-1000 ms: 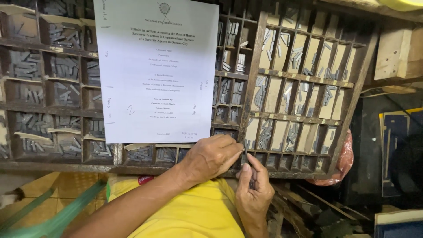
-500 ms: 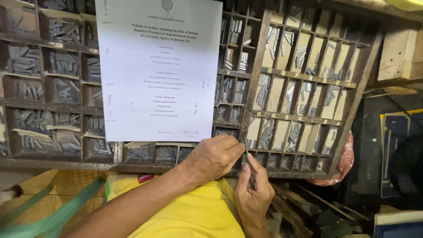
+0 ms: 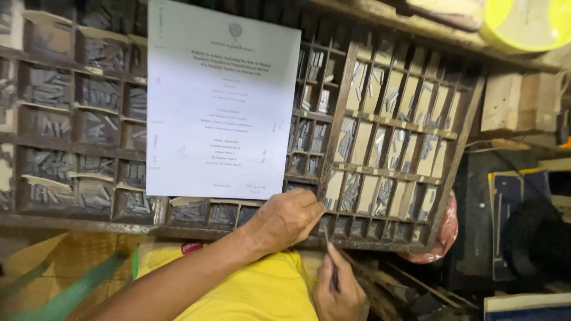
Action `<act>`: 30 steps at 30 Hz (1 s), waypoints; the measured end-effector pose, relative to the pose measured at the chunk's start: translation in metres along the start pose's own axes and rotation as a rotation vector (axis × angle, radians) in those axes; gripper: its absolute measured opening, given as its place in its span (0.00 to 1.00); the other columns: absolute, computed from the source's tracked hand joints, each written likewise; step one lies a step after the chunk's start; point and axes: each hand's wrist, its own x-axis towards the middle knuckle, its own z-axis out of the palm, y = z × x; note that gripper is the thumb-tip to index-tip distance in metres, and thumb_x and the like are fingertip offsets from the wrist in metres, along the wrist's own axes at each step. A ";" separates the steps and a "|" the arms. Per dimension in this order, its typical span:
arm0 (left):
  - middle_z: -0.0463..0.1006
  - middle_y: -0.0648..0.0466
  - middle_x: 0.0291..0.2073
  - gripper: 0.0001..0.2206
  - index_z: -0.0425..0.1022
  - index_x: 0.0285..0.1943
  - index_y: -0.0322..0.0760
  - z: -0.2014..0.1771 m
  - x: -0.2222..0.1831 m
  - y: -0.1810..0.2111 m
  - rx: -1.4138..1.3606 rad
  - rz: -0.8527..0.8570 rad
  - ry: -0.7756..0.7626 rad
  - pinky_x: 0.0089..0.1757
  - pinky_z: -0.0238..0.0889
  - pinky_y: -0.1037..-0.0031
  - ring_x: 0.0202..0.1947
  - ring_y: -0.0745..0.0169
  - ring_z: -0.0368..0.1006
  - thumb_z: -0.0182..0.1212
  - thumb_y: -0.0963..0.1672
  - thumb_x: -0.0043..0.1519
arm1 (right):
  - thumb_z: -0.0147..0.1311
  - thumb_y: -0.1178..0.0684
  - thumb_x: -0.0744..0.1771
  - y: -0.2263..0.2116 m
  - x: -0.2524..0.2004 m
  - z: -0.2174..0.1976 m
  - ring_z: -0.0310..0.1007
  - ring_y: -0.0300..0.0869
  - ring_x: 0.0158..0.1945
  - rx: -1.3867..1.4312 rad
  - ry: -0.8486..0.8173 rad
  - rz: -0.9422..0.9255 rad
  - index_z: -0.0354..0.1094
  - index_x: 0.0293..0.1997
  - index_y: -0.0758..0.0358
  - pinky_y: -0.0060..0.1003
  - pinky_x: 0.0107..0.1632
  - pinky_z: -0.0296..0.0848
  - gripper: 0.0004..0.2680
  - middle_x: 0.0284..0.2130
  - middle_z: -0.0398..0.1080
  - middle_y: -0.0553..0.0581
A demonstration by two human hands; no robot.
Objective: Manually arranging metal type characters into a printing frame by picking them from a type case and following a reference document.
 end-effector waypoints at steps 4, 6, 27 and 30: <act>0.68 0.52 0.23 0.09 0.72 0.30 0.35 0.002 -0.001 -0.003 -0.086 -0.011 0.001 0.26 0.64 0.67 0.24 0.57 0.66 0.61 0.37 0.64 | 0.50 0.44 0.68 0.030 -0.015 -0.012 0.68 0.28 0.19 0.138 -0.126 0.547 0.76 0.58 0.40 0.23 0.27 0.63 0.13 0.21 0.78 0.43; 0.72 0.49 0.27 0.04 0.75 0.36 0.31 0.001 -0.003 -0.005 -0.273 -0.023 -0.042 0.25 0.66 0.75 0.24 0.59 0.69 0.59 0.36 0.65 | 0.54 0.46 0.69 0.014 0.008 -0.018 0.68 0.35 0.23 0.249 -0.056 0.740 0.77 0.56 0.55 0.29 0.34 0.68 0.12 0.17 0.71 0.54; 0.75 0.59 0.28 0.07 0.77 0.31 0.48 -0.176 -0.162 -0.045 -0.357 -0.746 0.521 0.32 0.61 0.76 0.27 0.65 0.68 0.56 0.45 0.62 | 0.46 0.41 0.70 -0.385 0.128 0.004 0.59 0.36 0.18 1.098 -0.995 -0.043 0.72 0.38 0.62 0.31 0.23 0.61 0.15 0.18 0.66 0.52; 0.64 0.64 0.26 0.09 0.66 0.29 0.53 -0.182 -0.158 -0.042 -0.317 -0.968 0.268 0.34 0.51 0.78 0.27 0.70 0.57 0.52 0.45 0.65 | 0.44 0.60 0.71 -0.453 0.223 0.038 0.74 0.51 0.27 0.507 -0.175 -0.899 0.58 0.44 0.59 0.50 0.24 0.66 0.01 0.31 0.73 0.60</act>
